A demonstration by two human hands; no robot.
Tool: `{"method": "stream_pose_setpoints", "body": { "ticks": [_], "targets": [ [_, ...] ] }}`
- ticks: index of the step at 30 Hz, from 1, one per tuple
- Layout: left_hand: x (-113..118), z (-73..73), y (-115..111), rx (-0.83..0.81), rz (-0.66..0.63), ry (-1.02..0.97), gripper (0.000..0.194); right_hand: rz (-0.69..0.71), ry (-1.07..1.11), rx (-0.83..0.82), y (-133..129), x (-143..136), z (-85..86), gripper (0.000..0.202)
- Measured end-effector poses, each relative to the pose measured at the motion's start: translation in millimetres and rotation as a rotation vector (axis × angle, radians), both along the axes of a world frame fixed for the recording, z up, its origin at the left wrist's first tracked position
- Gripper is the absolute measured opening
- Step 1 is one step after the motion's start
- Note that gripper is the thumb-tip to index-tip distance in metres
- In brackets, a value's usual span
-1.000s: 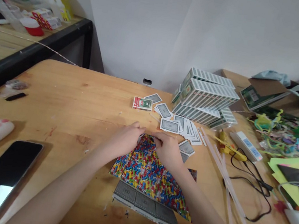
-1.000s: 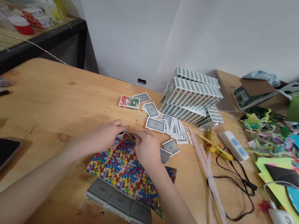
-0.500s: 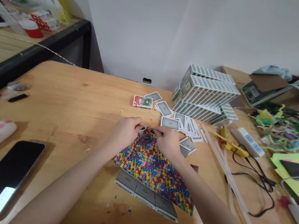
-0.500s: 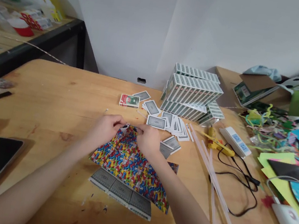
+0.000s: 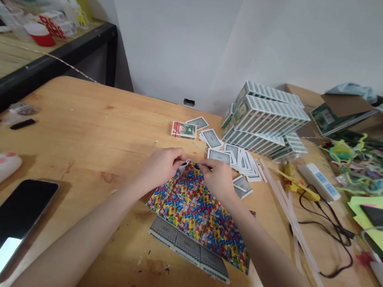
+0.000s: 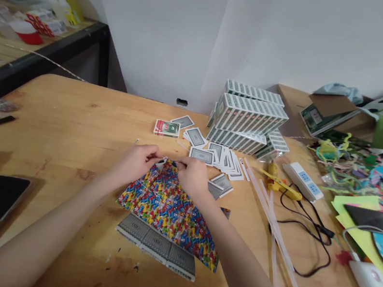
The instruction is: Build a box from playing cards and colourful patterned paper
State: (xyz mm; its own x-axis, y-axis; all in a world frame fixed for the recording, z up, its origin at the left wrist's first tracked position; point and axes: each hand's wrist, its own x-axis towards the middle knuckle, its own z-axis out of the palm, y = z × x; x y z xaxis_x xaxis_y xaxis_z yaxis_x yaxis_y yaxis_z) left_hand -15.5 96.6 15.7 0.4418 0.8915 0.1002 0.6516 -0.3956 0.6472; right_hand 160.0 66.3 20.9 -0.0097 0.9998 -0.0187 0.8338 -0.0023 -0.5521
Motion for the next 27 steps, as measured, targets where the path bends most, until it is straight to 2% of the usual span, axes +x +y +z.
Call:
{"method": "stream_pose_setpoints", "body": {
  "ticks": [3,5,7,9,11,12,14,15,17,20,23,27],
  "targets": [
    [0,-5.9,0,-0.045,0.0,-0.003,0.015,0.074,-0.009,-0.101,7,13,7.7,0.02],
    [1,-6.8,-1,-0.095,-0.003,0.03,0.027,0.159,-0.124,-0.204,11,24,11.9,0.019],
    [3,-1.6,-6,-0.092,0.019,0.091,0.041,0.246,-0.248,-0.291,12,33,14.1,0.02],
    [7,10.2,-15,0.017,0.078,0.175,0.048,0.291,-0.304,-0.329,12,39,14.5,0.022],
    [12,24.6,-27,0.191,0.096,0.272,0.04,0.29,-0.317,-0.325,11,41,14.4,0.023],
    [14,30.8,-33,0.224,0.018,0.296,0.032,0.294,-0.323,-0.322,11,41,14.6,0.023],
    [19,37.5,-46,0.183,-0.253,0.32,0.019,0.31,-0.329,-0.316,11,38,15.7,0.023],
    [21,37.5,-51,0.126,-0.381,0.331,0.017,0.319,-0.327,-0.314,11,36,16.7,0.024],
    [25,32.8,-59,0.051,-0.512,0.373,0.025,0.338,-0.315,-0.306,11,32,18.8,0.028],
    [29,22.5,-64,0.015,-0.494,0.441,0.049,0.361,-0.288,-0.29,11,30,21.2,0.032],
    [34,17.0,-67,0.028,-0.437,0.463,0.056,0.396,-0.273,-0.277,12,31,21.4,0.031],
    [44,16.0,-77,0.031,-0.393,0.534,0.069,0.525,-0.343,-0.333,22,32,20.7,0.031]
  ]
}}
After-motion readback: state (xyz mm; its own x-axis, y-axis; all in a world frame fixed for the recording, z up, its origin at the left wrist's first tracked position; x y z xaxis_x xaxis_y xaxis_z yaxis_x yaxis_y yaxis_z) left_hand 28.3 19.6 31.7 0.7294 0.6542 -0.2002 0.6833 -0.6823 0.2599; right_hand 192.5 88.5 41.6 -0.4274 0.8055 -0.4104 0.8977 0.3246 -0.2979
